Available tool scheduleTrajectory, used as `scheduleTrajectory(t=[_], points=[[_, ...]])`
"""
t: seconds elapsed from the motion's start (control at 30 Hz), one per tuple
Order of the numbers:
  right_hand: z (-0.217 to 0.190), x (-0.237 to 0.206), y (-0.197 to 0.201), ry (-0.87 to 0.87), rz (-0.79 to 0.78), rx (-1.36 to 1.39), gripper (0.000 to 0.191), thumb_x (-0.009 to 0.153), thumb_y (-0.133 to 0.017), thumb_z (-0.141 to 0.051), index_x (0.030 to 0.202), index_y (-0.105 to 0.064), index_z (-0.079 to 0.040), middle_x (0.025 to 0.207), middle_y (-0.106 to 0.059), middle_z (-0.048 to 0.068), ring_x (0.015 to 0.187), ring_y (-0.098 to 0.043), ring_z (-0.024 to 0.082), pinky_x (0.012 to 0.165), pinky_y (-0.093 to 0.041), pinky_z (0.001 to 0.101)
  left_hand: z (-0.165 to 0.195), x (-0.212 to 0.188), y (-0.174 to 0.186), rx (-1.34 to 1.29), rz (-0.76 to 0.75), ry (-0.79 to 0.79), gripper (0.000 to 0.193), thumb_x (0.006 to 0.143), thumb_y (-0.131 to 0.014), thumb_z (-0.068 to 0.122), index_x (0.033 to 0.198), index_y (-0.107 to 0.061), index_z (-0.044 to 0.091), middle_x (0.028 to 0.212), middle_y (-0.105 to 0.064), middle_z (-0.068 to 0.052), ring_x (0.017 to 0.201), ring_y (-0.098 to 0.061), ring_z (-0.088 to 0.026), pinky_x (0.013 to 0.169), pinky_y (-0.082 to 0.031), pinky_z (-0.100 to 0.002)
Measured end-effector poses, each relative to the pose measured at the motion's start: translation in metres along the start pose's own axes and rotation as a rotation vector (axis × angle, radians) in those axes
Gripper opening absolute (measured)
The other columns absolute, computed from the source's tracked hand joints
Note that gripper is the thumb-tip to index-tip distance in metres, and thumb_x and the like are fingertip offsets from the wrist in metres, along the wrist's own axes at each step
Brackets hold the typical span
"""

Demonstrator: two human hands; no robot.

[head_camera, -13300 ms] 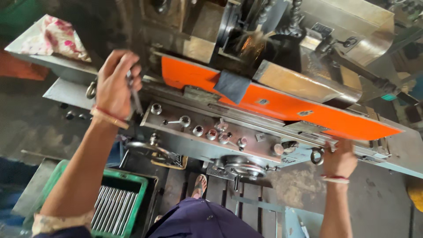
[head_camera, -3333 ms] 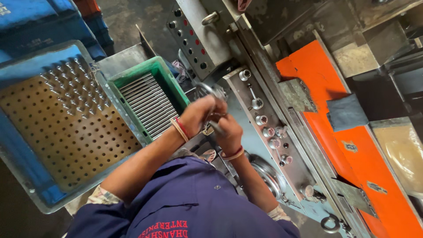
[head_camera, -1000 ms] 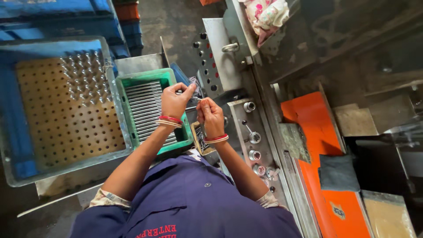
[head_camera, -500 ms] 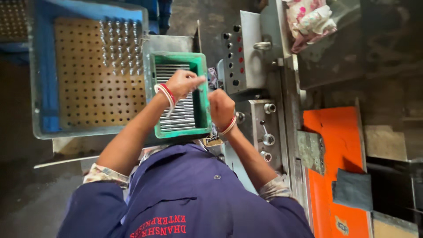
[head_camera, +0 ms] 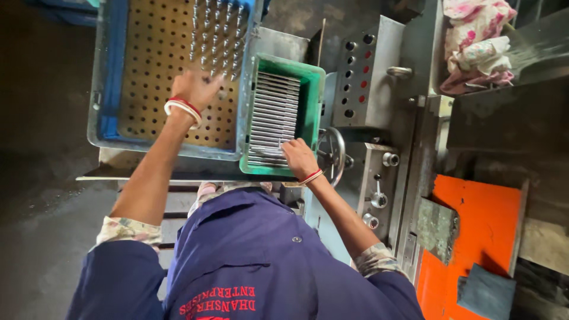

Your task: The person repeatedly picks small metal rods from a green tray, inserts each rod into a machine, and pulls a lever to process it. The person then removes the processed rod and places it into a blue tray. This cycle repeats throughout the clip.

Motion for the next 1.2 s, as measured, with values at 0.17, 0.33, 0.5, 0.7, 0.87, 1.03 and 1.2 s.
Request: scheduleTrajectory(t=[0.17, 0.33, 0.5, 0.7, 0.87, 1.03, 1.2], points=[[-0.005, 0.004, -0.015, 0.04, 0.091, 0.118, 0.021, 0.088, -0.068, -0.01, 0.108, -0.067, -0.005, 0.103, -0.066, 0.014, 0.102, -0.06, 0.036, 0.088, -0.05, 0.0436, -0.055, 0.021, -0.02, 0.371, -0.19, 0.141, 0.04, 0.092, -0.069, 0.041, 0.11, -0.075, 0.006, 0.108, -0.072, -0.026, 0.102, -0.069, -0.044, 0.086, -0.055, -0.052], [-0.002, -0.01, 0.005, -0.116, 0.172, 0.202, 0.014, 0.089, -0.072, -0.011, 0.102, -0.069, -0.007, 0.097, -0.067, 0.013, 0.095, -0.065, 0.034, 0.082, -0.052, 0.0417, -0.046, 0.072, -0.046, 0.486, -0.126, 0.03, 0.026, 0.094, -0.058, 0.022, 0.109, -0.076, 0.011, 0.105, -0.073, -0.023, 0.102, -0.07, -0.043, 0.082, -0.056, -0.054], [-0.005, -0.016, 0.041, -0.221, 0.278, 0.258, 0.015, 0.085, -0.076, -0.008, 0.1, -0.072, -0.007, 0.09, -0.069, 0.011, 0.083, -0.07, 0.029, 0.074, -0.055, 0.0365, -0.021, 0.079, -0.037, 0.625, -0.223, -0.094, 0.034, 0.104, -0.051, 0.027, 0.099, -0.078, 0.006, 0.096, -0.073, -0.022, 0.089, -0.074, -0.038, 0.076, -0.059, -0.052], [-0.012, 0.005, 0.105, -0.314, 0.414, 0.353, 0.023, 0.086, -0.081, -0.015, 0.107, -0.075, -0.008, 0.093, -0.072, 0.009, 0.073, -0.065, 0.02, 0.065, -0.051, 0.0316, 0.065, 0.025, 0.036, 0.286, -0.221, -0.371, 0.049, 0.101, -0.058, 0.05, 0.094, -0.081, 0.008, 0.074, -0.072, -0.017, 0.067, -0.068, -0.03, 0.066, -0.055, -0.048], [-0.045, 0.018, 0.142, -0.206, 0.271, 0.535, 0.023, 0.096, -0.069, -0.02, 0.112, -0.066, -0.004, 0.087, -0.066, 0.008, 0.072, -0.056, 0.022, 0.066, -0.047, 0.0315, 0.117, -0.029, 0.003, -0.428, -0.467, -0.218, 0.041, 0.091, -0.069, 0.048, 0.085, -0.081, 0.009, 0.056, -0.061, -0.001, 0.052, -0.054, -0.011, 0.05, -0.042, -0.033], [-0.055, -0.017, 0.156, -0.311, 0.235, 0.481, 0.023, 0.108, -0.054, -0.022, 0.094, -0.057, -0.003, 0.074, -0.051, 0.013, 0.067, -0.052, 0.026, 0.064, -0.043, 0.0373, 0.112, -0.055, -0.073, -1.117, -0.521, 0.181, 0.052, 0.101, -0.067, 0.048, 0.069, -0.059, 0.008, 0.056, -0.048, 0.003, 0.049, -0.048, -0.012, 0.048, -0.044, -0.03], [-0.069, -0.051, 0.182, -0.274, 0.405, 0.182, 0.021, 0.103, -0.06, -0.018, 0.09, -0.054, -0.003, 0.08, -0.054, 0.017, 0.076, -0.057, 0.036, 0.067, -0.044, 0.0442, 0.138, -0.076, -0.131, -1.488, -0.819, 0.405, 0.023, 0.098, -0.066, 0.029, 0.091, -0.064, 0.007, 0.084, -0.068, -0.004, 0.076, -0.07, -0.018, 0.078, -0.064, -0.039]])
Point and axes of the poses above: each hand's wrist, its own x-axis towards the middle knuckle, its own y-axis out of the back of the hand, z = x × y, the point moved 7 cm from there along x, towards the middle knuckle
